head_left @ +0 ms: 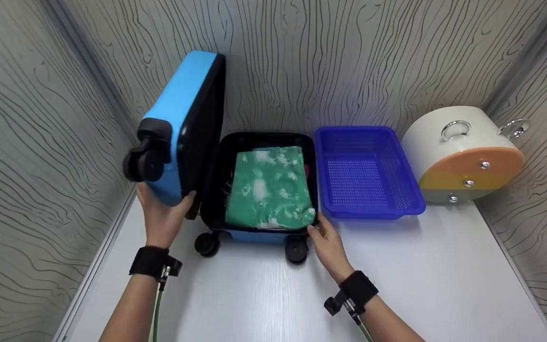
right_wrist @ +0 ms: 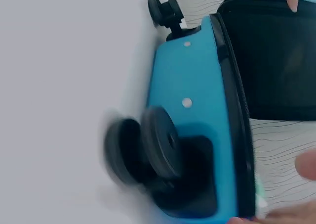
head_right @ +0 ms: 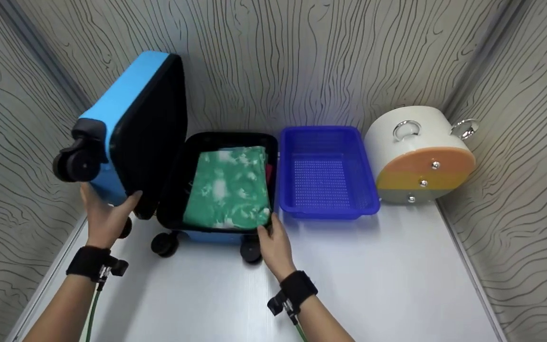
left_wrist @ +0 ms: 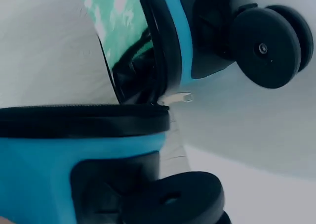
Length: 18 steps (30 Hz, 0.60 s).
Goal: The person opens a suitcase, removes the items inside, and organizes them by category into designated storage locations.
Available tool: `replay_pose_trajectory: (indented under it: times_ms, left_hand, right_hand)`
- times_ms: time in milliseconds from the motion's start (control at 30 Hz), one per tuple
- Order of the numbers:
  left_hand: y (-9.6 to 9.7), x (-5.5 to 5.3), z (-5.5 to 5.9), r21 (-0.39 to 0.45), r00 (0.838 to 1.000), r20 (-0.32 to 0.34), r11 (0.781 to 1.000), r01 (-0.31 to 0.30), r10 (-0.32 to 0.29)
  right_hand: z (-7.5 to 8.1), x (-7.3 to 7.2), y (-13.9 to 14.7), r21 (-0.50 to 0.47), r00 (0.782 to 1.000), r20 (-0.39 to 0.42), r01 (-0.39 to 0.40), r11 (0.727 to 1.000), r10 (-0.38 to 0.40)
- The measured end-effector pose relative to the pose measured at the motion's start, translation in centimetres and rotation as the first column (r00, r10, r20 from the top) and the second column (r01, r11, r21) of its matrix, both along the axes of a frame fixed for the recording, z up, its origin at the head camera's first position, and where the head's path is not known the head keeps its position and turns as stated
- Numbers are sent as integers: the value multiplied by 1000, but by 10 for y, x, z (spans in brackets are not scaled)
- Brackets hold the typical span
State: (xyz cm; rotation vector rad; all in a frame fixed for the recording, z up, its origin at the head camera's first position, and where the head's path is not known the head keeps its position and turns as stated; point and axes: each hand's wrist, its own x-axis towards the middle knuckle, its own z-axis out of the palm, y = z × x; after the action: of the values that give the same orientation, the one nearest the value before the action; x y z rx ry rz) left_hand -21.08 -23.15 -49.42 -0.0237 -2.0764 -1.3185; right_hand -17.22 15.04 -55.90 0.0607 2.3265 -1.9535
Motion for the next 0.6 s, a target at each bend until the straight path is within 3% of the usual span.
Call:
replay_pose_trajectory:
  times_ms: [100, 200, 267, 367, 500, 600]
  left_hand:
    - [-10, 6, 6, 151, 999, 49, 988, 4, -12]
    - [-20, 16, 11, 243, 991, 136, 970, -22, -12]
    - [-28, 19, 11, 299, 979, 204, 953, -48, -15]
    - [-42, 20, 3, 365, 948, 316, 926, -101, -21]
    - [-58, 15, -11, 462, 910, 412, 872, -159, -52]
    - [-62, 14, -18, 560, 896, 433, 808, -183, -98]
  right_hand:
    - [-9, -6, -3, -46, 999, 35, 42, 998, -40]
    - [-17, -12, -5, -85, 997, 63, 48, 995, -43]
    - [-21, -16, -5, -100, 997, 71, 48, 994, -41]
    - [-26, -19, -8, -94, 996, 78, 51, 994, -44]
    - [-30, -20, -10, -92, 996, 77, 57, 994, -50]
    - [-31, -17, -8, -101, 996, 71, 52, 994, -45]
